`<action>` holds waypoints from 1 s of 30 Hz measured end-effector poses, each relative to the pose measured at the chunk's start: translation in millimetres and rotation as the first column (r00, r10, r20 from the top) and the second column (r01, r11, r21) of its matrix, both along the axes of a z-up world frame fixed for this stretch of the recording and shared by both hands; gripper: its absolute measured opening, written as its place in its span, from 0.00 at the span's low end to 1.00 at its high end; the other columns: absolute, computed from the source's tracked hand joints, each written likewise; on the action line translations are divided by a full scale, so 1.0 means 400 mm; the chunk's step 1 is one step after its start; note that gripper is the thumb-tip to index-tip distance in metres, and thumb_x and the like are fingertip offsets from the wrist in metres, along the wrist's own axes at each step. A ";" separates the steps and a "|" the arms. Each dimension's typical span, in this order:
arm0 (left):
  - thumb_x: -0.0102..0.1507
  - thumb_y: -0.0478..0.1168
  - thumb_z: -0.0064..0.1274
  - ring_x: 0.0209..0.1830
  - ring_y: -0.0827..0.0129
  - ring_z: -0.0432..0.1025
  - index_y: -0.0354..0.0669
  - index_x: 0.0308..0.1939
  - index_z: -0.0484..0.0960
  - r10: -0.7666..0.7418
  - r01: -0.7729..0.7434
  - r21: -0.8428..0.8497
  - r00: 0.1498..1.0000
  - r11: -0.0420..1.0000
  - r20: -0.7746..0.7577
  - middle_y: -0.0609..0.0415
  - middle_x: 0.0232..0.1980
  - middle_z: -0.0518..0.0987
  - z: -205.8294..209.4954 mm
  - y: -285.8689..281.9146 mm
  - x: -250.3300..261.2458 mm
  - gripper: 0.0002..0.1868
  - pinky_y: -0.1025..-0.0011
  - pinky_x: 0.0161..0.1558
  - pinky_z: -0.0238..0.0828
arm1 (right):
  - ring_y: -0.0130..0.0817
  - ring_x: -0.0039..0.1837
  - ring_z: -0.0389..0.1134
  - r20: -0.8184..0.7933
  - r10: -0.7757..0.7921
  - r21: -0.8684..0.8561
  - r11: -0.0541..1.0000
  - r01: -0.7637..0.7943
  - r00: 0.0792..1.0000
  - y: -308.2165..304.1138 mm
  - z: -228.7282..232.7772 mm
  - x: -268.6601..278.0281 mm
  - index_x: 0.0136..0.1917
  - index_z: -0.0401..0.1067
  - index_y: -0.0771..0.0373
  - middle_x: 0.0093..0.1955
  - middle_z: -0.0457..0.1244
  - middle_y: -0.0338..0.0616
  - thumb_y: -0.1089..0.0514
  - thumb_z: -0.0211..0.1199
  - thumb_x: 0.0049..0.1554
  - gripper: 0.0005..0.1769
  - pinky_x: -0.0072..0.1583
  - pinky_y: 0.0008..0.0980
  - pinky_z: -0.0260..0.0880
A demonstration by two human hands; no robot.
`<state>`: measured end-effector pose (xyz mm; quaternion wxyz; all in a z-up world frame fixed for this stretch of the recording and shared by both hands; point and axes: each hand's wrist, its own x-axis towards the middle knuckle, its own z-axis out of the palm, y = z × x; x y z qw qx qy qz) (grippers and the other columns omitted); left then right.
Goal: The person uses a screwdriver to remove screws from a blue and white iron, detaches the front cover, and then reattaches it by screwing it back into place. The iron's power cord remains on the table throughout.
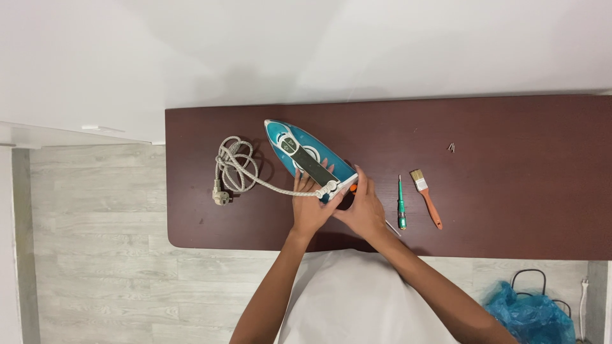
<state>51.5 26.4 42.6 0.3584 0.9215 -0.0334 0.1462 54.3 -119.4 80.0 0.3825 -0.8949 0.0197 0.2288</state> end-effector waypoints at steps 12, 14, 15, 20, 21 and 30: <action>0.57 0.55 0.64 0.69 0.58 0.68 0.52 0.63 0.81 0.018 -0.018 0.013 1.000 1.000 0.007 0.56 0.65 0.79 0.015 -0.004 0.004 0.31 0.51 0.74 0.51 | 0.71 0.66 0.63 0.015 -0.024 0.038 0.999 0.023 1.000 0.007 -0.007 -0.011 0.83 0.32 0.60 0.69 0.52 0.67 0.46 0.77 0.42 0.71 0.63 0.61 0.66; 0.57 0.55 0.64 0.70 0.59 0.67 0.53 0.63 0.81 0.012 -0.012 0.017 1.000 1.000 0.009 0.57 0.65 0.79 0.011 0.000 0.009 0.31 0.51 0.74 0.50 | 0.71 0.67 0.62 0.027 -0.020 0.045 0.999 0.019 0.999 0.007 0.004 -0.004 0.83 0.32 0.61 0.70 0.52 0.68 0.45 0.76 0.43 0.71 0.63 0.61 0.66; 0.56 0.54 0.65 0.71 0.60 0.66 0.54 0.63 0.81 0.008 -0.008 0.019 1.000 1.000 0.002 0.58 0.66 0.78 0.007 -0.001 0.004 0.32 0.52 0.74 0.49 | 0.71 0.68 0.62 0.032 -0.015 0.049 0.999 0.014 0.999 0.005 0.008 -0.007 0.83 0.31 0.62 0.70 0.52 0.69 0.45 0.76 0.43 0.71 0.64 0.61 0.65; 0.55 0.52 0.66 0.71 0.57 0.66 0.52 0.64 0.80 -0.015 0.015 0.018 0.999 1.000 -0.032 0.56 0.66 0.78 0.029 0.005 0.007 0.33 0.48 0.74 0.49 | 0.69 0.69 0.60 0.108 0.020 0.016 1.000 -0.022 0.994 0.003 -0.044 -0.010 0.83 0.32 0.64 0.70 0.53 0.68 0.46 0.77 0.43 0.71 0.64 0.61 0.64; 0.54 0.50 0.67 0.71 0.58 0.66 0.53 0.65 0.80 -0.011 0.012 0.026 0.999 1.000 -0.037 0.56 0.67 0.78 0.032 0.003 0.002 0.34 0.49 0.74 0.49 | 0.69 0.70 0.60 0.122 0.021 -0.002 1.000 -0.021 0.992 0.004 -0.048 -0.016 0.83 0.32 0.64 0.71 0.52 0.68 0.47 0.77 0.43 0.72 0.64 0.61 0.64; 0.55 0.53 0.66 0.72 0.59 0.65 0.54 0.65 0.79 -0.025 0.027 0.087 0.999 0.996 -0.028 0.58 0.67 0.77 0.013 0.011 0.002 0.34 0.50 0.74 0.51 | 0.67 0.71 0.58 0.169 0.119 -0.093 0.990 -0.104 0.979 -0.015 -0.107 -0.021 0.83 0.30 0.66 0.70 0.52 0.68 0.45 0.81 0.40 0.76 0.65 0.60 0.63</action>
